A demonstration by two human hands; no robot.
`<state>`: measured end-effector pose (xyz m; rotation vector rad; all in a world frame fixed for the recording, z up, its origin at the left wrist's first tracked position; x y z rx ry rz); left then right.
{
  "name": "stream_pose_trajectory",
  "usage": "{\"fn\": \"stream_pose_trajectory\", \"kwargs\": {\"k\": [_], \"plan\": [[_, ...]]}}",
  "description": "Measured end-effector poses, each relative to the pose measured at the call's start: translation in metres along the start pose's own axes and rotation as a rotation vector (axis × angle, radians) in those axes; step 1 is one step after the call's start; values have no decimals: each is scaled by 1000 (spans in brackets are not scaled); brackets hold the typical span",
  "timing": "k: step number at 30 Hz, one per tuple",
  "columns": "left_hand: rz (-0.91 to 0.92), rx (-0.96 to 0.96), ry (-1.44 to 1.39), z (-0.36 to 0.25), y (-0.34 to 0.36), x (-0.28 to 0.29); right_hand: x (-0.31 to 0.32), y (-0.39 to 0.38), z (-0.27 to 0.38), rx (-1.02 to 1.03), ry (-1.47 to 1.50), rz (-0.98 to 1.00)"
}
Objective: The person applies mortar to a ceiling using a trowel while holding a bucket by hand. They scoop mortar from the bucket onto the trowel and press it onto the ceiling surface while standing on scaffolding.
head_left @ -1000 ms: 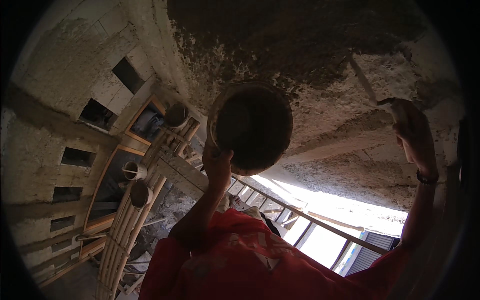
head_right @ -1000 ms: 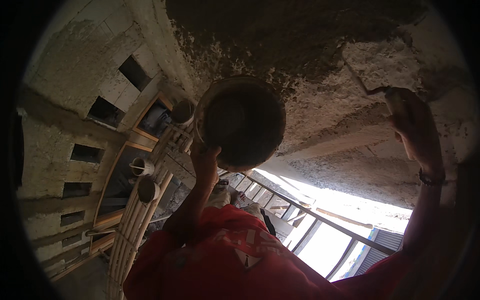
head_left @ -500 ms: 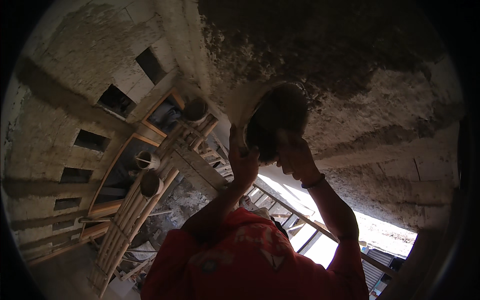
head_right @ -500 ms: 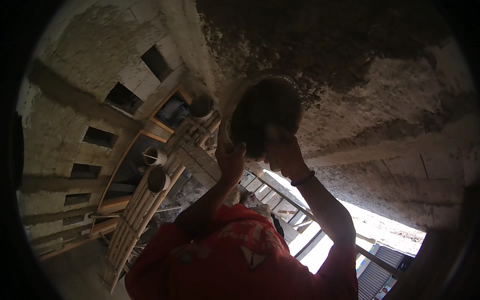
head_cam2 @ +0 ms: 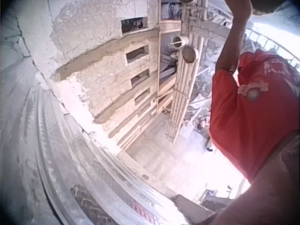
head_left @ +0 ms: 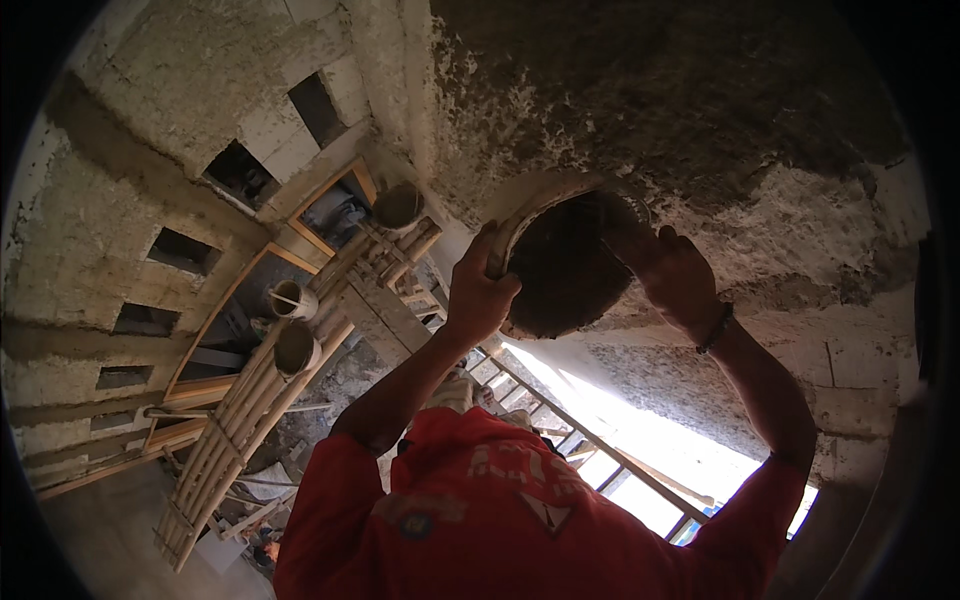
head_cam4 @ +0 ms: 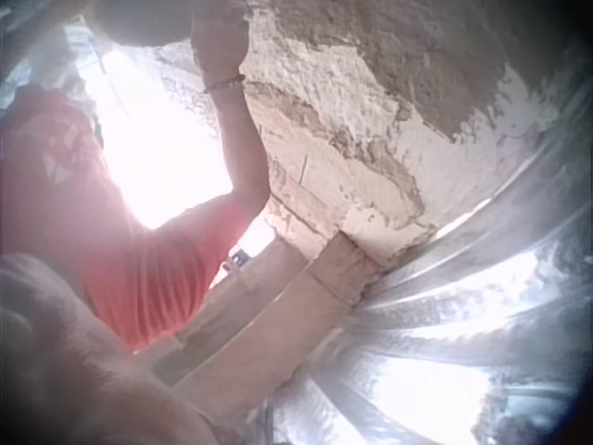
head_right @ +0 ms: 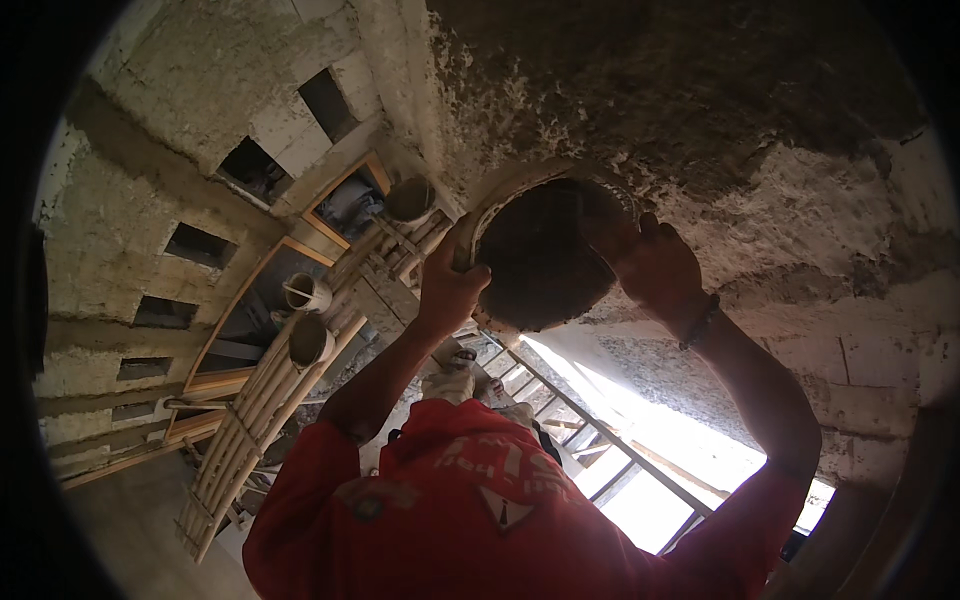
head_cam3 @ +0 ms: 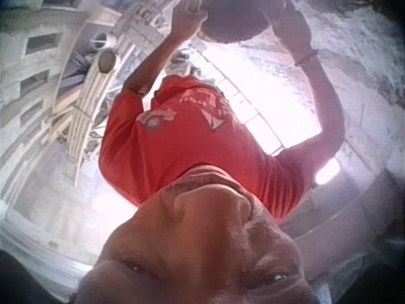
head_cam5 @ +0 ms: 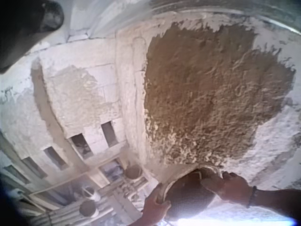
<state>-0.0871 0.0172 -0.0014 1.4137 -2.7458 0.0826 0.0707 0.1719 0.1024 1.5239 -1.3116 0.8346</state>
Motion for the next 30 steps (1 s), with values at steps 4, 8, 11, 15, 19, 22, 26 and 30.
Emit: {"fn": "stream_pose_trajectory", "kwargs": {"k": [4,8,11,15,19,22,26,30], "plan": [[-2,-10,-23,1,3,-8,-53,-31,12,51,9,-26],[-44,-111,18,8,10,-12,-53,-53,33,26,0,99],[-75,-144,67,4,6,-15,-4,-31,21,-64,-21,37],[-157,-330,210,-12,-9,-24,17,-3,2,-173,-111,26],[-191,-492,226,-34,-18,-36,-9,-9,3,-147,-330,-36],[-206,-569,185,-43,-18,-25,-23,-18,-15,-217,-45,3],[-139,-587,112,-56,-17,-20,-55,-43,-17,-332,467,-14],[-183,-583,153,-54,-11,-19,-96,-64,10,-671,929,-6]]}}
Point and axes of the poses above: each hand's wrist, its own y-axis towards the middle knuckle, its own x-axis out of the back of the hand, z = x × y, the point moved 6 cm from there along y, towards the middle knuckle, and after that the axes turned 12 degrees about -z, right-handed, at the moved point
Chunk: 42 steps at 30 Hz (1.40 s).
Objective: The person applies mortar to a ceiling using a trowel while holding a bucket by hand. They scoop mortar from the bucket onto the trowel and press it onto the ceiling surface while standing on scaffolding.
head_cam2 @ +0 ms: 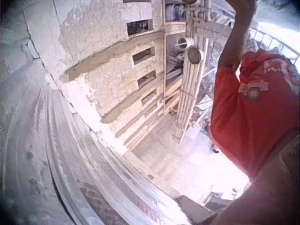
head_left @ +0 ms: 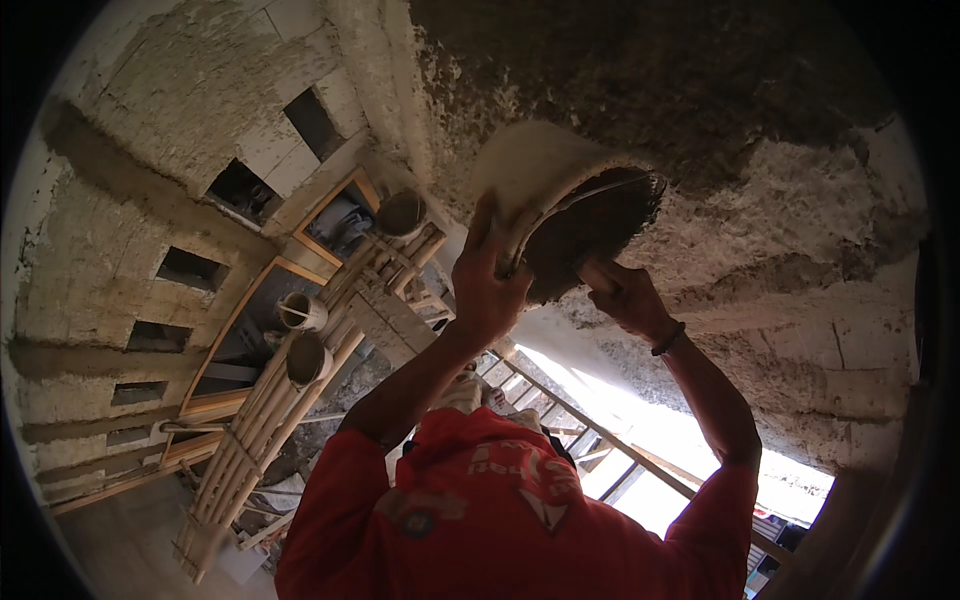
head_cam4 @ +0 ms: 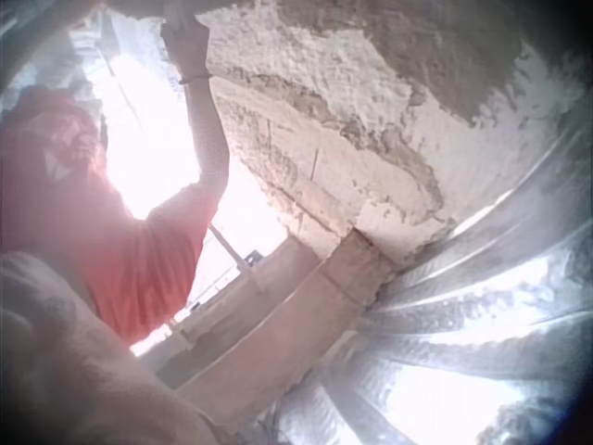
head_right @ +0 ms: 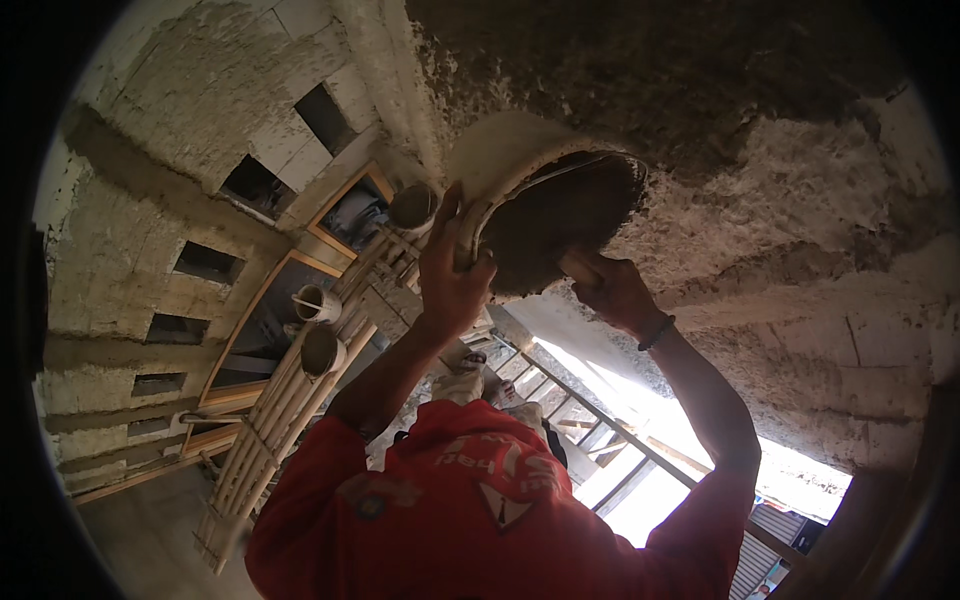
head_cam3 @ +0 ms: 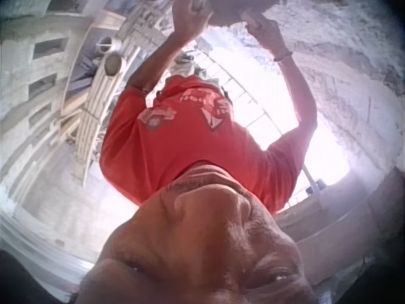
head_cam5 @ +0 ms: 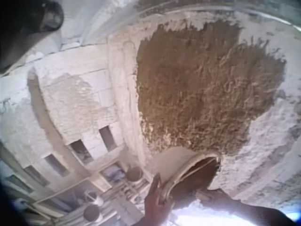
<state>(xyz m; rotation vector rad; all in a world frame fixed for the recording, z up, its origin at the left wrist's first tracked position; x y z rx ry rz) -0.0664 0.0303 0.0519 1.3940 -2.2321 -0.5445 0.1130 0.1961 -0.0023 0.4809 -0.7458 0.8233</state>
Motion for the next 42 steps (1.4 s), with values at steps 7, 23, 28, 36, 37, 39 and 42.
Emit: {"fn": "stream_pose_trajectory", "kwargs": {"k": [7,23,28,36,37,39,42], "plan": [[-186,555,-297,48,0,22,8,-7,42,118,99,-87],[-679,696,-189,159,-116,167,130,89,166,76,239,368],[-835,729,-333,197,-166,210,247,206,84,33,-313,-552],[-1130,1382,-398,253,-243,228,186,126,64,156,27,-580],[-1193,1431,-408,260,-259,225,147,118,46,80,66,-433],[-1298,1527,-431,267,-291,222,53,86,7,-162,127,-33],[-1297,1522,-574,286,-336,225,-44,34,-43,-274,109,197]]}}
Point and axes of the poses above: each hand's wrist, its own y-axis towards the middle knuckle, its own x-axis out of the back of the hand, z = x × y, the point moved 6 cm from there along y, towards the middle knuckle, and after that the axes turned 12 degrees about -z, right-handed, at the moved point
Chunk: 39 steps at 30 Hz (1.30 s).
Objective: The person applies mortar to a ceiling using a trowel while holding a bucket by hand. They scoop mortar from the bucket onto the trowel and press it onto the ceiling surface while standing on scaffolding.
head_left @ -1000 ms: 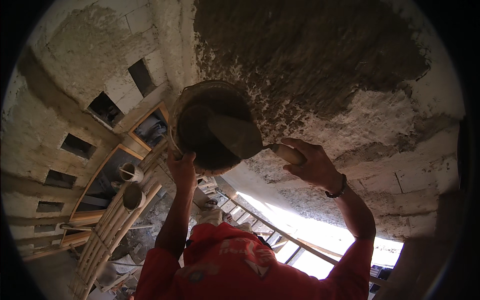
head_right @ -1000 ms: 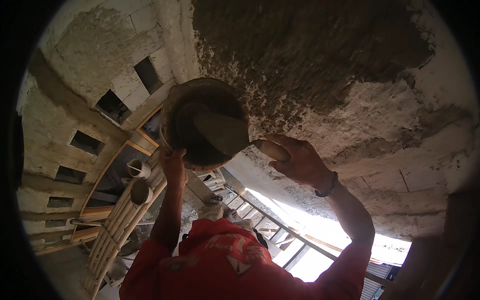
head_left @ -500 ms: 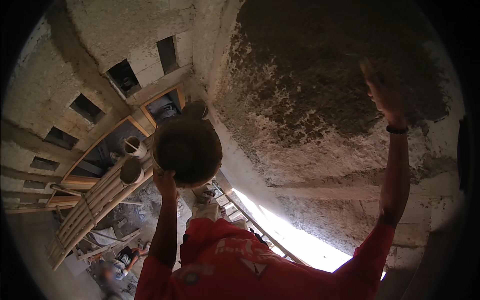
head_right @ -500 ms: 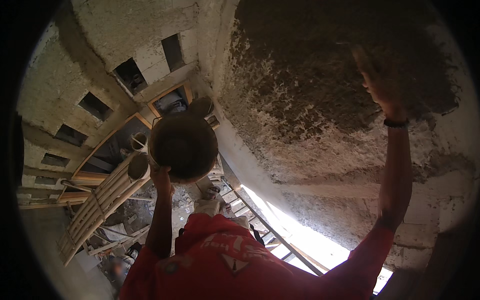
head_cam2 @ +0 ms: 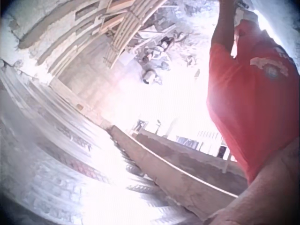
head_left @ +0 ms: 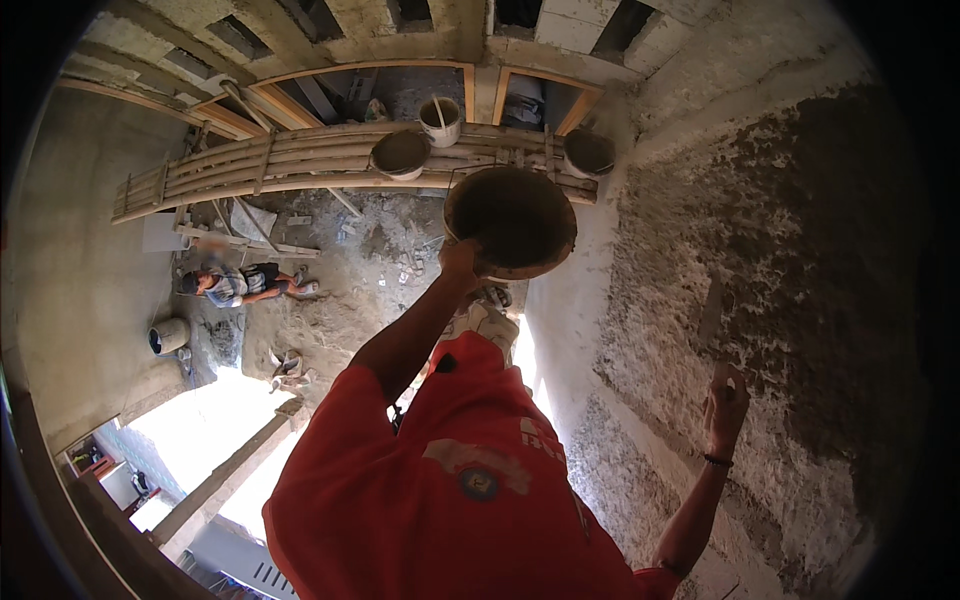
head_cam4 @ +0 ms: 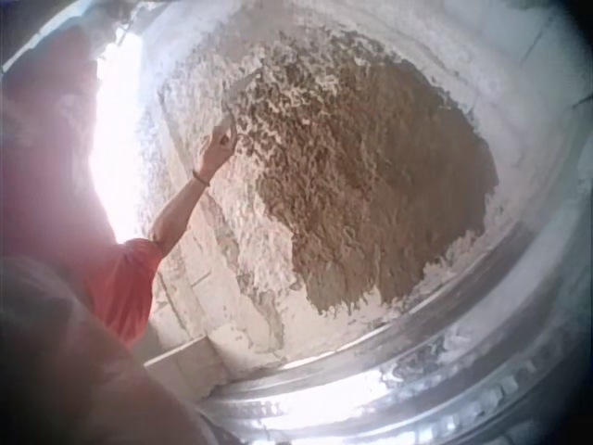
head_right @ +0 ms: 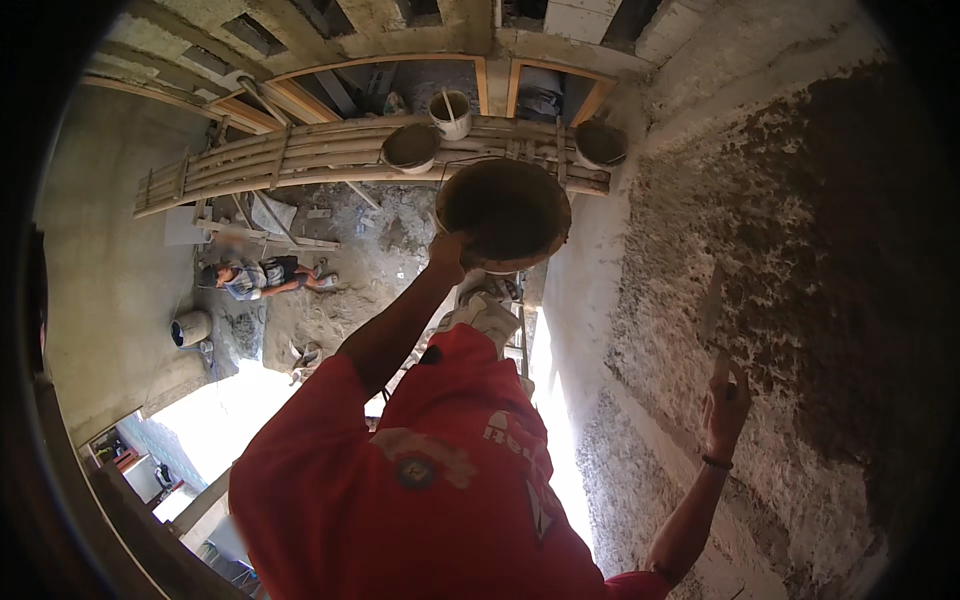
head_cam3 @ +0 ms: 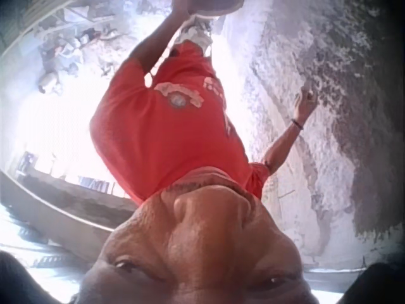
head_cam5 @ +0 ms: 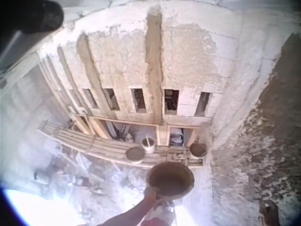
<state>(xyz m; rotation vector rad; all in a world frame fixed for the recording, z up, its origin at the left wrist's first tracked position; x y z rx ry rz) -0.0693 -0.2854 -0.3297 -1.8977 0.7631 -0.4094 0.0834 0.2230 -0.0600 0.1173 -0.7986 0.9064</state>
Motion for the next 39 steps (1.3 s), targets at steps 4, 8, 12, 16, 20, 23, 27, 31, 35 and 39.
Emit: {"fn": "stream_pose_trajectory", "kwargs": {"k": [4,8,12,16,20,23,27,31,35,39], "plan": [[-174,-86,89,-2,42,66,-76,-28,-69,-104,-45,146],[-389,-148,132,-4,71,138,-115,-43,-119,-218,-153,246],[-625,-106,308,0,104,207,-137,-53,-157,-179,-229,329],[-627,-166,779,4,133,274,-152,-58,-172,-210,-314,387],[-581,-394,1460,-14,125,268,-148,-49,-186,-226,-405,385],[-712,-349,1420,-35,129,309,-161,-26,-195,-207,-439,443],[-1140,47,-202,-41,103,327,-174,6,-156,-205,-517,489],[-1388,-34,382,-79,99,383,-203,51,-99,-182,-455,488],[-1010,-145,915,-81,122,319,-213,74,-59,-164,-437,393],[-651,-91,850,-58,147,265,-223,69,-57,-267,-306,373]]}}
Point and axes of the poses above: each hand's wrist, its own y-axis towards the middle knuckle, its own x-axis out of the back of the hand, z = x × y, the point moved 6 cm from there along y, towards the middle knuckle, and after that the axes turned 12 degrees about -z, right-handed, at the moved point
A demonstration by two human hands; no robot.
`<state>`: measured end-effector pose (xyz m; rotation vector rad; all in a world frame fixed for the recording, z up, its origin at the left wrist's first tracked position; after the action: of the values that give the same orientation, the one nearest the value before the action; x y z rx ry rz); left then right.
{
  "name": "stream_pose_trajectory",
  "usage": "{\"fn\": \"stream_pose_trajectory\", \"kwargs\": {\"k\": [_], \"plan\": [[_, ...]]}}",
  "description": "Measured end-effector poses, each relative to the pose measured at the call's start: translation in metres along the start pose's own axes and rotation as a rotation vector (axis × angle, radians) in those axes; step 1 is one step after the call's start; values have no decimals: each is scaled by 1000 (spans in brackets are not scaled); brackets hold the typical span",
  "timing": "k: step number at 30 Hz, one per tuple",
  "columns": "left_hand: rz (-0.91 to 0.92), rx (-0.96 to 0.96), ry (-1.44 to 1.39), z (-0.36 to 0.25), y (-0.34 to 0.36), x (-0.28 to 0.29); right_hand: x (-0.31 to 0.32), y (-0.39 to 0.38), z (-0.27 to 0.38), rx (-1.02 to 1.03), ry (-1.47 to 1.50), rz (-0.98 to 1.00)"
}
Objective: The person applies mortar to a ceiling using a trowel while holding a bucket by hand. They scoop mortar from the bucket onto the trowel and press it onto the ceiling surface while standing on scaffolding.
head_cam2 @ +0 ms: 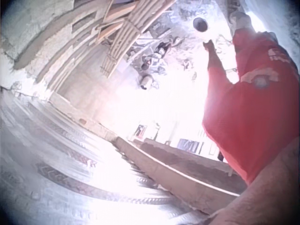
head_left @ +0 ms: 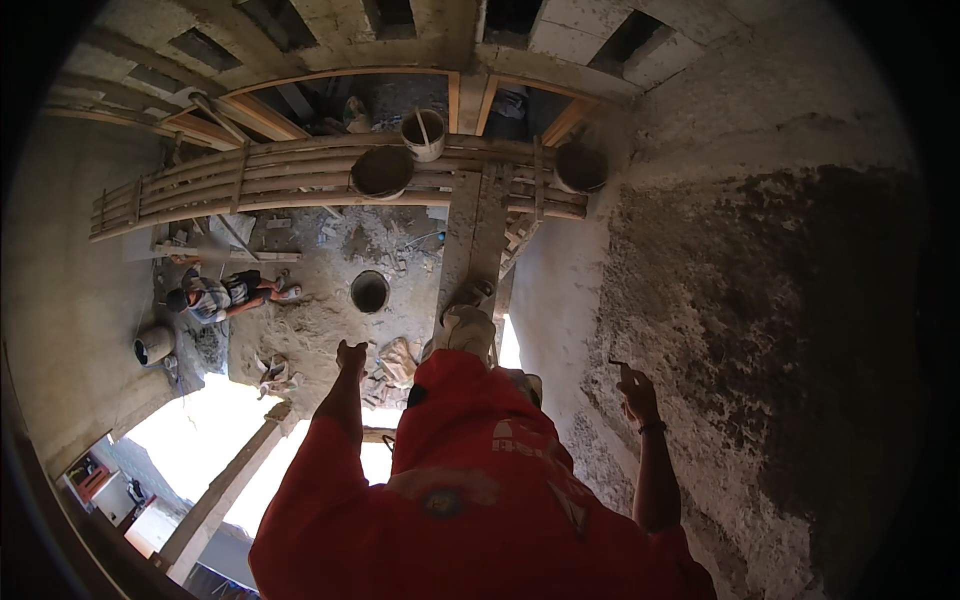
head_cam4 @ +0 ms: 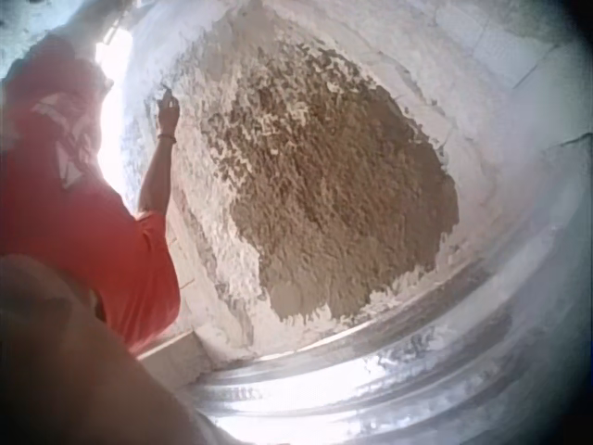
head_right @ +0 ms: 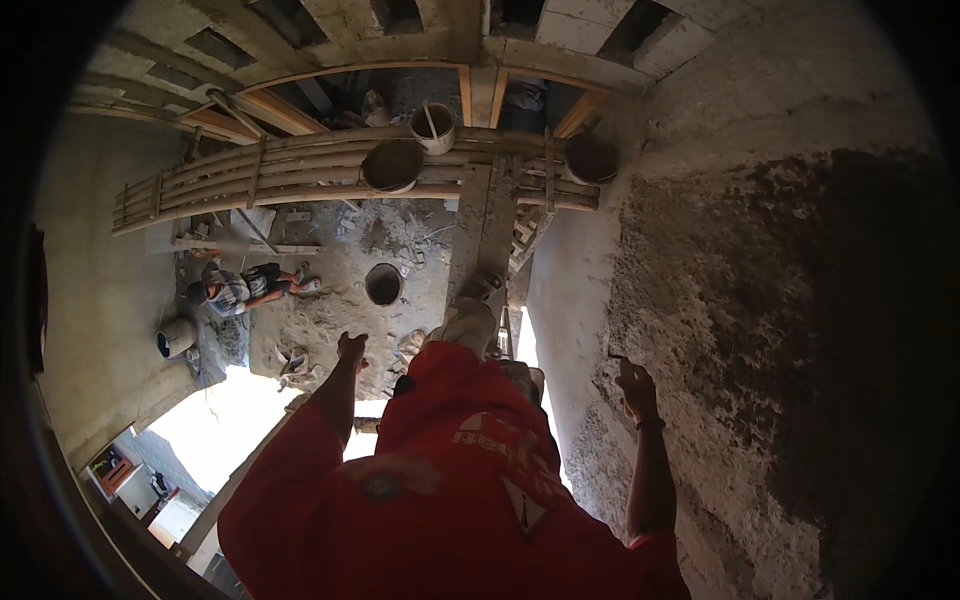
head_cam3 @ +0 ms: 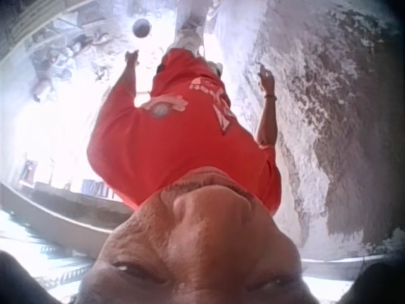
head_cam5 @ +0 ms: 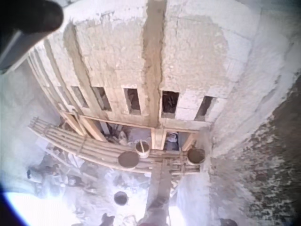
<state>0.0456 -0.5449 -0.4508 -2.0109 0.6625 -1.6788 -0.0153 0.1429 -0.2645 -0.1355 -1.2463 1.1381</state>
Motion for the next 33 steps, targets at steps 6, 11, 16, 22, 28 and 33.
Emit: {"fn": "stream_pose_trajectory", "kwargs": {"k": [6,11,16,22,28,33], "plan": [[358,-146,-45,-68,-30,-50,-45,-17,-78,-152,125,-5],[314,-237,-59,-97,-41,-35,-90,-63,-145,-425,250,32],[345,-325,-5,-127,-53,-41,-120,-86,-192,-479,314,67],[449,-482,-46,-235,-117,-109,-150,-99,-233,-577,267,78],[724,-664,25,-355,-191,-261,-171,-100,-193,-755,614,13],[728,-898,291,-405,-243,-425,-222,-90,-189,-902,715,-62]]}}
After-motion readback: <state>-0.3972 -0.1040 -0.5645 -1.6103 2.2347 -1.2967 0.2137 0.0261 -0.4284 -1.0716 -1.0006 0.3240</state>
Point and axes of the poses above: each hand's wrist, its own y-axis towards the middle knuckle, its own x-axis out of the back of the hand, z = x × y, the point moved 6 cm from there along y, towards the middle knuckle, and after that the axes turned 12 degrees about -z, right-handed, at the moved point
